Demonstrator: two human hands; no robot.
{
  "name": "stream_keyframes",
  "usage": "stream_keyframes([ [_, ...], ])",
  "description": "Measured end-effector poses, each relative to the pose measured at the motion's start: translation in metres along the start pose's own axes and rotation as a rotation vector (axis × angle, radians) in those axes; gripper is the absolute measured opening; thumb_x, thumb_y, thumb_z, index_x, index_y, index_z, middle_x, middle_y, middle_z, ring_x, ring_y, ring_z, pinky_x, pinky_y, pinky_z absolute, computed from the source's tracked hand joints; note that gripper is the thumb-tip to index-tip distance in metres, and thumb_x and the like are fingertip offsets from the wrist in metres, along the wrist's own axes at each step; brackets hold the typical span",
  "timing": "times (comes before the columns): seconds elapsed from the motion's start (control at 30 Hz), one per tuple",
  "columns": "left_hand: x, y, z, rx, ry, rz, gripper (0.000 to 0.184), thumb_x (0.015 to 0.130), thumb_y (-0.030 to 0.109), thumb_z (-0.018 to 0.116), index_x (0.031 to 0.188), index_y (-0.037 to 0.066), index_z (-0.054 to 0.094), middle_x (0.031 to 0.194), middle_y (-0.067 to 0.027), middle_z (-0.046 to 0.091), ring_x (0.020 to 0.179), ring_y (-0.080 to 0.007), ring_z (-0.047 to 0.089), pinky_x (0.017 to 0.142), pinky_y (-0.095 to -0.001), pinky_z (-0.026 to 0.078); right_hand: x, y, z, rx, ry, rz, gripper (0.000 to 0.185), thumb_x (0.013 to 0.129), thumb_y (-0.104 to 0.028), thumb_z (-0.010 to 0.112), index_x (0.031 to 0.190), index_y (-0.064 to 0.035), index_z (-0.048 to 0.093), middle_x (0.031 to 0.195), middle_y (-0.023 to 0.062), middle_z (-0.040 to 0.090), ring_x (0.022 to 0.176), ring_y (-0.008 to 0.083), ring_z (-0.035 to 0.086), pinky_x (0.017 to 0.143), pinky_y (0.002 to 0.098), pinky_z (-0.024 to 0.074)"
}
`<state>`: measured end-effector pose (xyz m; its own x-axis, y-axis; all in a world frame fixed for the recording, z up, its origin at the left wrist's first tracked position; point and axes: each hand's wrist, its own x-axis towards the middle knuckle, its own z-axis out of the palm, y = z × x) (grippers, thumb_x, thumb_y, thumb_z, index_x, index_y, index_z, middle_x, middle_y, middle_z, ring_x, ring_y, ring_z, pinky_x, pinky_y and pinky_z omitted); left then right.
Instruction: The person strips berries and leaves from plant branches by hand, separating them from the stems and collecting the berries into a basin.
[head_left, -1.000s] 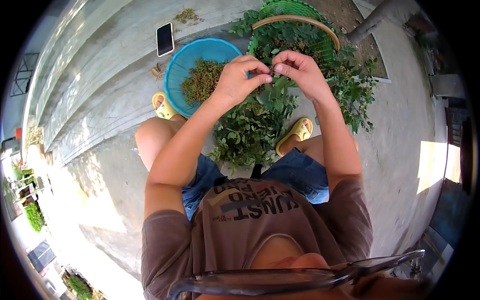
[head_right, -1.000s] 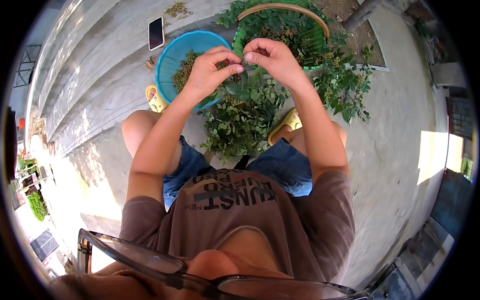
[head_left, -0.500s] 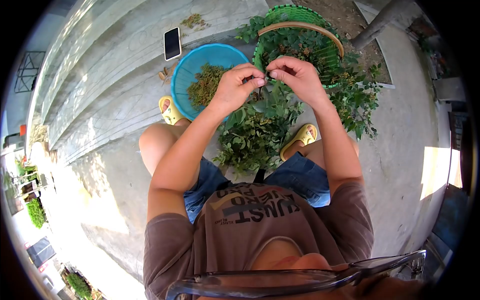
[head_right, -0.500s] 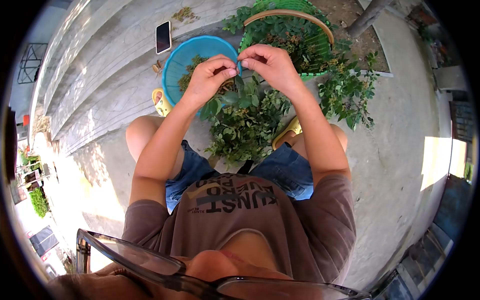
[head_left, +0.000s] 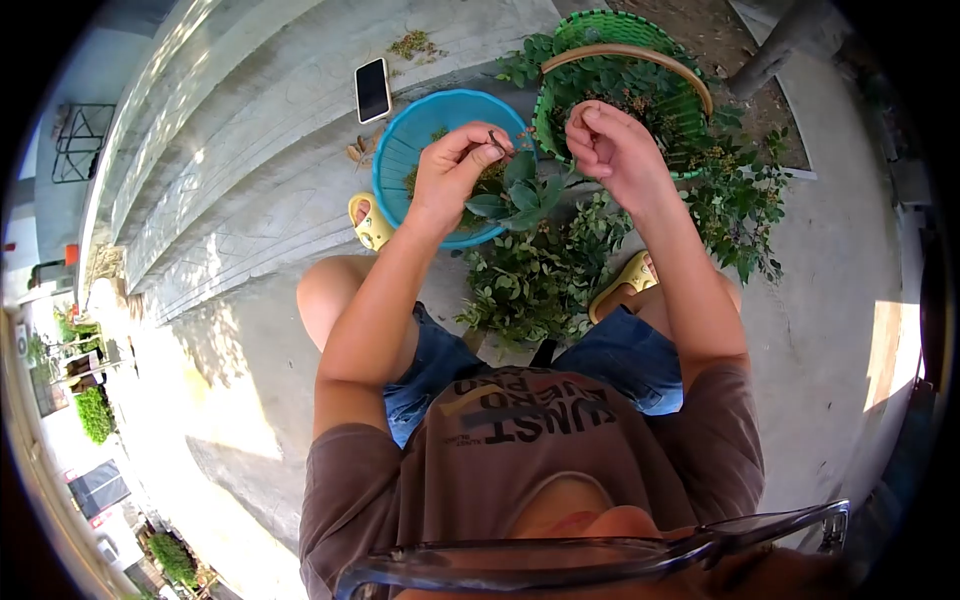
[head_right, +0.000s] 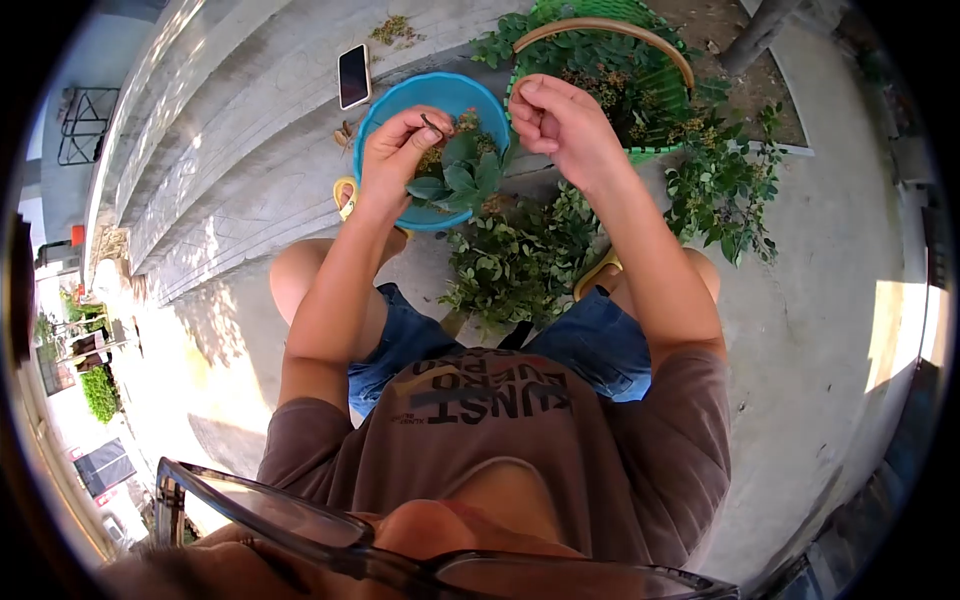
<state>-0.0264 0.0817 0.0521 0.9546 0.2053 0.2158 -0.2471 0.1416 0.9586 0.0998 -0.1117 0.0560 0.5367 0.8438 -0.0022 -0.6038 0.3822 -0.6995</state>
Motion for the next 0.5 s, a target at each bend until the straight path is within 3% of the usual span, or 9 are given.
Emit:
stream_keyframes([
  [0.07, 0.0, 0.006, 0.0, 0.151, -0.034, 0.097, 0.007, 0.086, -0.002, 0.056, 0.09, 0.0, 0.062, 0.093, -0.0065, 0.061, 0.083, -0.0146, 0.057, 0.077, -0.0262, 0.047, -0.006, 0.003, 0.012, -0.046, 0.05, -0.042, 0.01, 0.089, -0.014, 0.057, 0.09, -0.0043, 0.058, 0.079, 0.0001, 0.056, 0.056, 0.0045, 0.041, 0.046, 0.0179, 0.0263],
  [0.17, -0.005, 0.017, 0.006, 0.393, -0.101, 0.242, 0.009, 0.085, -0.004, 0.055, 0.087, 0.0, 0.064, 0.091, -0.0071, 0.06, 0.081, -0.0149, 0.057, 0.074, -0.0257, 0.048, -0.009, 0.013, 0.023, -0.641, 0.096, -0.384, 0.016, 0.082, -0.013, 0.069, 0.094, -0.0047, 0.065, 0.071, -0.0035, 0.055, 0.054, 0.0051, 0.038, 0.048, 0.0201, 0.0287],
  [0.2, -0.006, 0.019, 0.007, 0.49, -0.135, 0.289, 0.011, 0.085, -0.004, 0.055, 0.087, 0.001, 0.065, 0.091, -0.0072, 0.059, 0.081, -0.0155, 0.057, 0.072, -0.0254, 0.048, -0.01, 0.011, 0.028, -0.638, 0.099, -0.388, 0.016, 0.082, -0.013, 0.069, 0.094, -0.0047, 0.065, 0.071, -0.0035, 0.055, 0.054, 0.0051, 0.038, 0.048, 0.0201, 0.0287],
  [0.27, -0.008, 0.019, 0.01, 0.479, -0.144, 0.334, 0.013, 0.085, -0.004, 0.054, 0.087, 0.002, 0.066, 0.091, -0.0069, 0.058, 0.08, -0.0159, 0.057, 0.07, -0.0248, 0.048, -0.019, 0.003, 0.042, -1.141, -0.005, -0.528, 0.016, 0.078, -0.012, 0.071, 0.092, -0.0064, 0.066, 0.07, -0.0004, 0.055, 0.054, 0.0088, 0.039, 0.049, 0.0232, 0.0336],
  [0.33, -0.011, 0.018, 0.009, 0.51, -0.154, 0.336, 0.009, 0.088, 0.002, 0.056, 0.089, 0.001, 0.065, 0.092, -0.0089, 0.056, 0.085, -0.0201, 0.059, 0.075, -0.0293, 0.049, -0.02, 0.005, 0.046, -1.197, 0.015, -0.551, 0.017, 0.074, -0.013, 0.073, 0.09, -0.0076, 0.067, 0.07, 0.0021, 0.055, 0.054, 0.0127, 0.04, 0.049, 0.0264, 0.0359],
  [0.4, -0.011, 0.018, 0.009, 0.527, -0.162, 0.347, 0.008, 0.088, 0.002, 0.056, 0.088, 0.001, 0.064, 0.092, -0.009, 0.056, 0.085, -0.0203, 0.059, 0.075, -0.0296, 0.049, -0.019, 0.007, 0.042, -1.259, -0.002, -0.559, 0.018, 0.075, -0.007, 0.071, 0.092, -0.0048, 0.066, 0.066, 0.0004, 0.043, 0.055, 0.0096, 0.036, 0.049, 0.0257, 0.0305],
  [0.5, -0.01, 0.016, 0.01, 0.524, -0.152, 0.37, 0.01, 0.086, 0.0, 0.056, 0.086, 0.002, 0.066, 0.091, -0.008, 0.057, 0.082, -0.0187, 0.059, 0.071, -0.0278, 0.049, -0.019, 0.003, 0.039, -1.229, -0.046, -0.5, 0.017, 0.075, -0.007, 0.071, 0.091, -0.005, 0.066, 0.066, 0.0004, 0.042, 0.055, 0.0096, 0.036, 0.049, 0.0255, 0.0306],
])
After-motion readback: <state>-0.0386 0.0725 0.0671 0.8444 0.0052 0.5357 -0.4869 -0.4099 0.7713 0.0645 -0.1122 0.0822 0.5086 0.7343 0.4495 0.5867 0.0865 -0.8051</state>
